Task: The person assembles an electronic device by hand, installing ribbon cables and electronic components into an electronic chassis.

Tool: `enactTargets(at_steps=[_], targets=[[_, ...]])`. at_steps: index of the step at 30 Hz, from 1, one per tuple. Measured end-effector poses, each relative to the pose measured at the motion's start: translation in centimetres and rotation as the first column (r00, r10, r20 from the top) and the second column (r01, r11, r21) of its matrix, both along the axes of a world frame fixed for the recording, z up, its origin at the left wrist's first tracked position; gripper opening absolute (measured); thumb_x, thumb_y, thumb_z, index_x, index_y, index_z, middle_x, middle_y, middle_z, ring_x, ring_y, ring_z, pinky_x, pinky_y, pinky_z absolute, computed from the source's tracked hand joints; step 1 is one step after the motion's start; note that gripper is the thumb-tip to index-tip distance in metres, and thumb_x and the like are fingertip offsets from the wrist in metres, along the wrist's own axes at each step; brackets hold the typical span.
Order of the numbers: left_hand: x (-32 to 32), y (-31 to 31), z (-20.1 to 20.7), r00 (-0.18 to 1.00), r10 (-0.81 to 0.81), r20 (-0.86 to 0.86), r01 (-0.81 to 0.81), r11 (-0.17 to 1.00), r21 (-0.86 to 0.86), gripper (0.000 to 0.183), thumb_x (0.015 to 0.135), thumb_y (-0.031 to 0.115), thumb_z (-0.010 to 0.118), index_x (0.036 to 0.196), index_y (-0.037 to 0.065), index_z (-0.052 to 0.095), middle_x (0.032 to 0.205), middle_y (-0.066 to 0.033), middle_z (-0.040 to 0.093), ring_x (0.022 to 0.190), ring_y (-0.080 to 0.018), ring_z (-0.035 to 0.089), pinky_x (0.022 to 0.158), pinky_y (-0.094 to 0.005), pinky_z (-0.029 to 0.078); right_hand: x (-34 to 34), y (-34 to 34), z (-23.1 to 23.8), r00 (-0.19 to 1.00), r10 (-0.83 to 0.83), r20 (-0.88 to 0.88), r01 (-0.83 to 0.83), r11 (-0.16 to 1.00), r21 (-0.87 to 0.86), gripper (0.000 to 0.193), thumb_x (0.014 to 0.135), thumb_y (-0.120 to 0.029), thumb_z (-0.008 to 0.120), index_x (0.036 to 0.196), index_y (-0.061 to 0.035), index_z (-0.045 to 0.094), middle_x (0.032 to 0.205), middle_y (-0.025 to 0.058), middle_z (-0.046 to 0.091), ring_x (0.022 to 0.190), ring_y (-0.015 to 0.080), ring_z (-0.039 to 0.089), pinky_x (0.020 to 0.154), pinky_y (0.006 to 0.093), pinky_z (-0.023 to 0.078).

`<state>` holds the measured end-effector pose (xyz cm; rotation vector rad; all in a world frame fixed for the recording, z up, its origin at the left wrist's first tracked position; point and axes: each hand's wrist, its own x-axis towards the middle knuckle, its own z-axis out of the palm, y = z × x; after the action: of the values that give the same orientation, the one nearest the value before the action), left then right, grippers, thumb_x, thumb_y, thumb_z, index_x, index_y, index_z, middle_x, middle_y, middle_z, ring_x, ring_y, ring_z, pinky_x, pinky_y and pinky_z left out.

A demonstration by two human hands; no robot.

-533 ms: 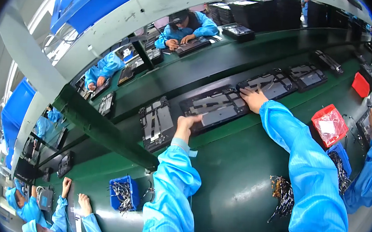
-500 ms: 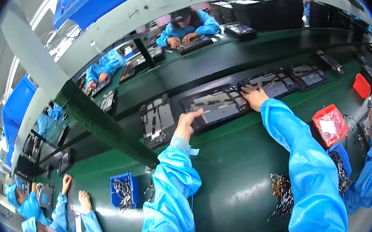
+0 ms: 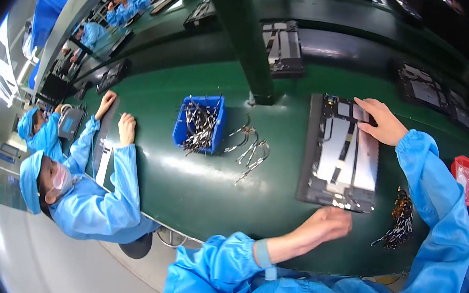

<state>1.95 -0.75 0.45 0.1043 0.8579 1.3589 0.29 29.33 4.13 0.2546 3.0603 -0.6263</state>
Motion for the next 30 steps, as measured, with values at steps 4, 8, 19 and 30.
enactTargets(at_steps=[4,8,19,30], targets=[[-6.1,-3.6,5.0,0.632,-0.189,-0.751,0.271,0.963,-0.015,0.021,0.094,0.015,0.058,0.104,-0.001,0.067,0.096,-0.0147,0.070,0.087,-0.0223,0.069,0.076,-0.0352,0.056,2.3,-2.1,0.8,0.997,0.063,-0.045,-0.065,0.997,-0.047,0.063,0.084,-0.014,0.067,0.141,-0.0074,0.041,0.139,0.0200,0.045,0.128,0.0352,0.043,0.109,0.0401,0.034],[-13.9,-3.2,2.3,-0.784,-0.234,-0.574,-0.371,0.919,0.132,0.020,0.079,0.013,0.067,0.096,0.003,0.068,0.106,-0.0108,0.064,0.102,-0.0287,0.056,0.083,-0.0372,0.045,4.1,-5.2,5.1,0.993,0.092,-0.073,-0.100,0.988,-0.119,0.044,0.085,-0.010,0.063,0.128,-0.0049,0.056,0.130,0.0194,0.054,0.120,0.0342,0.052,0.104,0.0398,0.040],[-16.4,-3.2,2.6,-0.557,-0.034,-0.830,-0.306,0.937,0.167,0.010,0.078,0.010,0.071,0.081,0.003,0.065,0.074,-0.0114,0.066,0.072,-0.0274,0.063,0.063,-0.0364,0.050,5.4,-14.7,9.4,0.978,0.090,-0.187,-0.159,0.903,-0.399,0.021,0.083,-0.005,0.066,0.103,-0.0010,0.069,0.105,0.0180,0.067,0.097,0.0300,0.065,0.085,0.0366,0.052],[-17.8,-4.6,5.8,0.022,0.151,-0.988,-0.304,0.943,0.137,0.010,0.082,0.007,0.071,0.086,-0.002,0.068,0.076,-0.0065,0.069,0.073,-0.0105,0.066,0.067,-0.0235,0.052,-6.0,-18.2,0.0,0.959,-0.252,-0.128,0.042,0.575,-0.817,0.017,0.079,-0.001,0.072,0.094,-0.0019,0.065,0.086,0.0064,0.068,0.081,0.0114,0.066,0.075,0.0233,0.054]])
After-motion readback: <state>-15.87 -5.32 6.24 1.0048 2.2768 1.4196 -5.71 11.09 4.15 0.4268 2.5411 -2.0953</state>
